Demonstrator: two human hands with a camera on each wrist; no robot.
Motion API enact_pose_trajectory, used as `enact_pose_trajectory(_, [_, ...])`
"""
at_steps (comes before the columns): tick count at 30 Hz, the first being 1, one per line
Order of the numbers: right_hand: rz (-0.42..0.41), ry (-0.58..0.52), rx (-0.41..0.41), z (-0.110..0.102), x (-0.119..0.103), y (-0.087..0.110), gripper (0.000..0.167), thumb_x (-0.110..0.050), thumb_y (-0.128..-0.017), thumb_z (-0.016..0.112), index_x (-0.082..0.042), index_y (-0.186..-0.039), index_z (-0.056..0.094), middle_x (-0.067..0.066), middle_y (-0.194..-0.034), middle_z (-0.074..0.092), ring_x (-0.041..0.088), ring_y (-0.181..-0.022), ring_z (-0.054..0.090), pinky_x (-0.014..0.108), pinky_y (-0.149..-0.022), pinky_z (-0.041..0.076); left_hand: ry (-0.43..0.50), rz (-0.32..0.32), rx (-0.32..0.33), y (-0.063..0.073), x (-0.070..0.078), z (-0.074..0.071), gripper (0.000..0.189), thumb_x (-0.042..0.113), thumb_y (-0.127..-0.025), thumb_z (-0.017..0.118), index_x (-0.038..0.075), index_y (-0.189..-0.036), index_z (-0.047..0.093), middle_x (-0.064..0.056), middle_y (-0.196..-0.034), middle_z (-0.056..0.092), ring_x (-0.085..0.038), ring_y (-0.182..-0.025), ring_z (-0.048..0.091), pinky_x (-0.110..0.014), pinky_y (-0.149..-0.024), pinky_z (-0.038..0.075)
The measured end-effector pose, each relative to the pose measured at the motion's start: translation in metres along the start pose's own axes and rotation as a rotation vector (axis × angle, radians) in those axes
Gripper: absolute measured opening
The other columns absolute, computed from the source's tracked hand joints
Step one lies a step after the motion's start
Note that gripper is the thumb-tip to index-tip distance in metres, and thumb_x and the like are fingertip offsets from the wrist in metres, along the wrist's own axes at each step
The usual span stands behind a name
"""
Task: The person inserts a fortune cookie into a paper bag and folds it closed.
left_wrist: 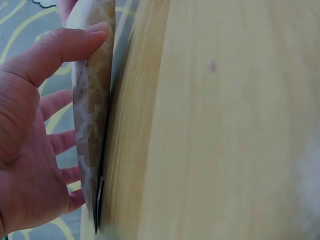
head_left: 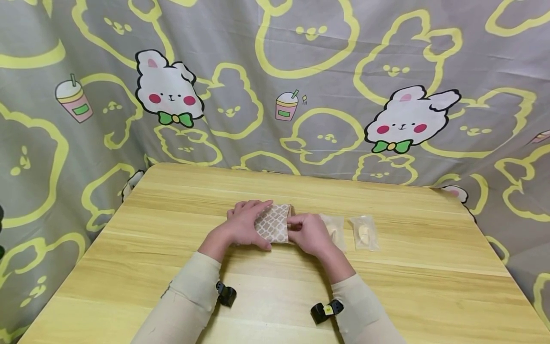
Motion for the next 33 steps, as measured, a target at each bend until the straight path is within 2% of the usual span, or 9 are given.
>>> enact_pose_trajectory(4, [0.058,0.028,0.052,-0.005,0.001,-0.002,0.024,-0.004,-0.077,0.082,-0.013,-0.099,0.082,-0.008,-0.070,0.068,0.004,-0.062,0.055,0.028,-0.062,0.047,0.003,0.001,0.010,0.000,0.000,-0.001,0.118,0.043,-0.057,0.095,0.032,-0.157,0.034,-0.004,-0.154,0.034,-0.035,-0.137,0.022,-0.054,-0.101,0.022])
enact_pose_trajectory(7, [0.081,-0.001,0.034,-0.003,0.000,-0.003,0.026,0.002,-0.077,0.077,-0.009,-0.100,0.080,-0.009,-0.055,0.053,0.004,-0.051,0.043,0.025,-0.053,0.039,0.003,0.003,0.016,0.000,0.001,-0.001,0.118,0.043,-0.057,0.095,0.032,-0.157,0.034,-0.005,-0.154,0.035,-0.035,-0.137,0.022,-0.055,-0.101,0.022])
enact_pose_trajectory(8, [0.080,-0.019,0.019,-0.001,-0.001,-0.004,0.024,0.004,-0.078,0.074,-0.009,-0.097,0.080,-0.009,-0.052,0.047,0.004,-0.049,0.038,0.025,-0.051,0.035,0.002,0.005,0.019,0.000,0.002,-0.001,0.118,0.043,-0.056,0.095,0.032,-0.157,0.034,-0.005,-0.154,0.035,-0.036,-0.137,0.022,-0.056,-0.101,0.022])
enact_pose_trajectory(10, [0.065,-0.050,-0.017,0.003,-0.002,-0.004,0.018,0.008,-0.079,0.070,-0.009,-0.082,0.075,-0.009,-0.050,0.036,0.005,-0.048,0.030,0.024,-0.050,0.029,-0.002,0.006,0.018,0.000,0.002,-0.001,0.118,0.043,-0.057,0.095,0.032,-0.157,0.034,-0.005,-0.153,0.035,-0.035,-0.138,0.022,-0.056,-0.101,0.022])
enact_pose_trajectory(13, [0.026,-0.073,-0.077,0.010,-0.003,-0.004,0.030,0.011,-0.078,0.063,-0.011,-0.061,0.052,-0.010,-0.051,0.028,0.005,-0.049,0.027,0.024,-0.050,0.025,0.000,0.009,0.024,0.000,0.002,-0.002,0.118,0.043,-0.056,0.095,0.032,-0.157,0.035,-0.005,-0.153,0.036,-0.036,-0.137,0.022,-0.056,-0.101,0.022])
enact_pose_trajectory(16, [-0.017,-0.069,-0.137,0.017,-0.004,-0.004,0.039,0.011,-0.076,0.060,-0.014,-0.058,0.037,-0.010,-0.051,0.027,0.005,-0.049,0.028,0.024,-0.050,0.025,0.001,0.010,0.025,0.000,0.001,-0.002,0.118,0.043,-0.056,0.095,0.032,-0.157,0.035,-0.005,-0.152,0.037,-0.035,-0.137,0.023,-0.054,-0.100,0.022])
enact_pose_trajectory(25, [-0.099,-0.047,-0.256,0.029,-0.007,-0.003,0.026,-0.004,-0.084,0.072,-0.018,-0.069,0.055,-0.012,-0.055,0.032,0.003,-0.052,0.032,0.024,-0.053,0.029,0.013,0.018,0.019,0.001,0.000,-0.003,0.120,0.041,-0.054,0.097,0.031,-0.157,0.035,-0.006,-0.152,0.036,-0.036,-0.137,0.022,-0.054,-0.098,0.022])
enact_pose_trajectory(28, [-0.111,-0.032,-0.270,0.029,-0.008,-0.003,0.023,-0.007,-0.085,0.074,-0.018,-0.073,0.057,-0.011,-0.056,0.033,0.003,-0.053,0.033,0.025,-0.054,0.029,0.014,0.014,0.005,0.001,-0.001,-0.001,0.121,0.042,-0.054,0.097,0.032,-0.157,0.035,-0.005,-0.154,0.034,-0.035,-0.137,0.021,-0.053,-0.098,0.022])
enact_pose_trajectory(33, [-0.116,-0.030,-0.270,0.029,-0.008,-0.003,0.014,-0.011,-0.086,0.076,-0.019,-0.086,0.064,-0.010,-0.059,0.037,0.005,-0.055,0.037,0.025,-0.055,0.031,-0.008,0.020,-0.012,0.000,0.001,0.002,0.119,0.043,-0.054,0.097,0.033,-0.155,0.037,-0.003,-0.158,0.030,-0.037,-0.139,0.017,-0.059,-0.101,0.019])
Point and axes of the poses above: each hand's wrist, its own y-axis away from the middle knuckle, its own z-axis out of the palm, x = y × z, the point moved 10 cm from there along -y, towards the middle knuckle
